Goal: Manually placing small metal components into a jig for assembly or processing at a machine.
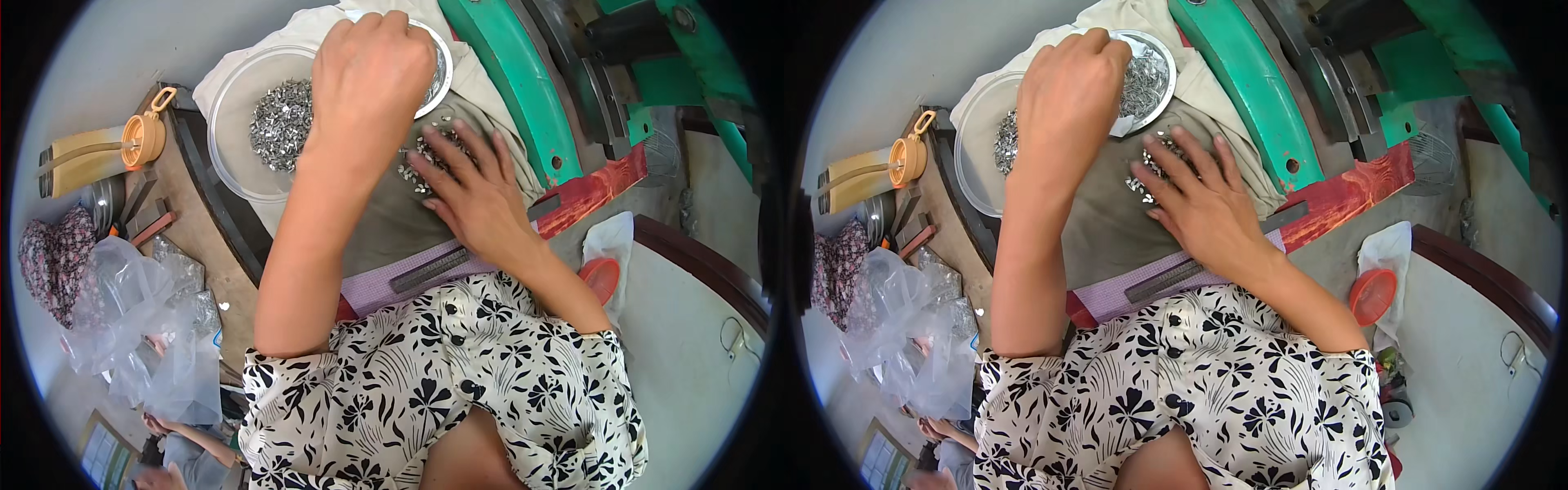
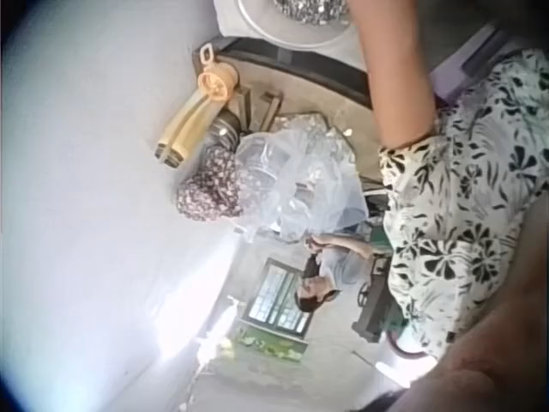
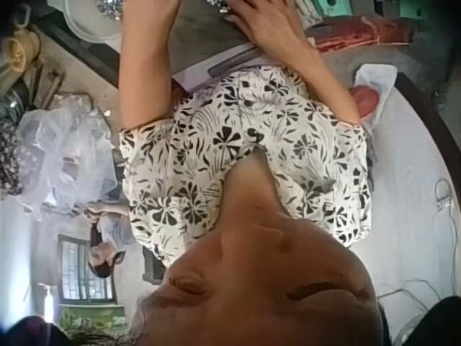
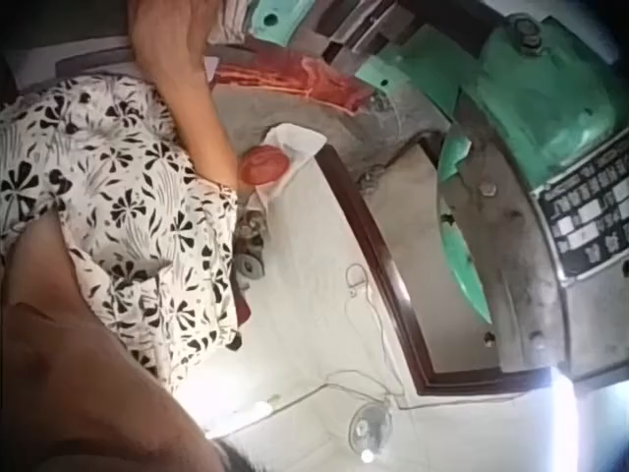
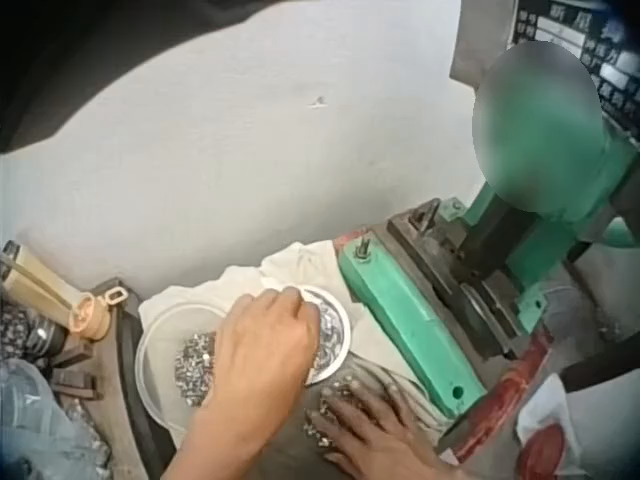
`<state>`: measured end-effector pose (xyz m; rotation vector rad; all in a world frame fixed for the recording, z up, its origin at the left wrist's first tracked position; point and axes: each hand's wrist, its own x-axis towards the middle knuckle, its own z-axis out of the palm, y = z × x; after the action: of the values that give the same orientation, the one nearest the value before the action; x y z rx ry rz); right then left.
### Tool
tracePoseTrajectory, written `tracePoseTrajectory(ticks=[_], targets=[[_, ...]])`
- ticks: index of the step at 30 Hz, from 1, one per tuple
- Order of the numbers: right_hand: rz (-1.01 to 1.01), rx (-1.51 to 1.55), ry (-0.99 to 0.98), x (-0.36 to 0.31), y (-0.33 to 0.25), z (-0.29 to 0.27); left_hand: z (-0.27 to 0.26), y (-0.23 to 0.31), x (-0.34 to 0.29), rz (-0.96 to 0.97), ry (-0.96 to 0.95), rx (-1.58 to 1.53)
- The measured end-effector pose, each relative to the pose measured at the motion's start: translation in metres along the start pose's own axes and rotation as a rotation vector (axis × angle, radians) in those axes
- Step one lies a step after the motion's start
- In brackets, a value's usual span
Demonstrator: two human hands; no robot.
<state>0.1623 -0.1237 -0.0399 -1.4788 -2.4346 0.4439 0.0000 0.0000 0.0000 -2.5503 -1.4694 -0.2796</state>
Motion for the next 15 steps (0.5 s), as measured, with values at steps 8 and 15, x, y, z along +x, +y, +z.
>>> tracePoseTrajectory(ticks=[8,15], targets=[[-0.021,-0.012,0.048,-0.03,0.007,-0.006,-0.015,0.022,-0.1,-0.056,0.177,-0.581],[0.037,0.054,0.191,-0.024,0.009,-0.01,-0.008,0.039,-0.145,-0.332,0.0,-0.726]])
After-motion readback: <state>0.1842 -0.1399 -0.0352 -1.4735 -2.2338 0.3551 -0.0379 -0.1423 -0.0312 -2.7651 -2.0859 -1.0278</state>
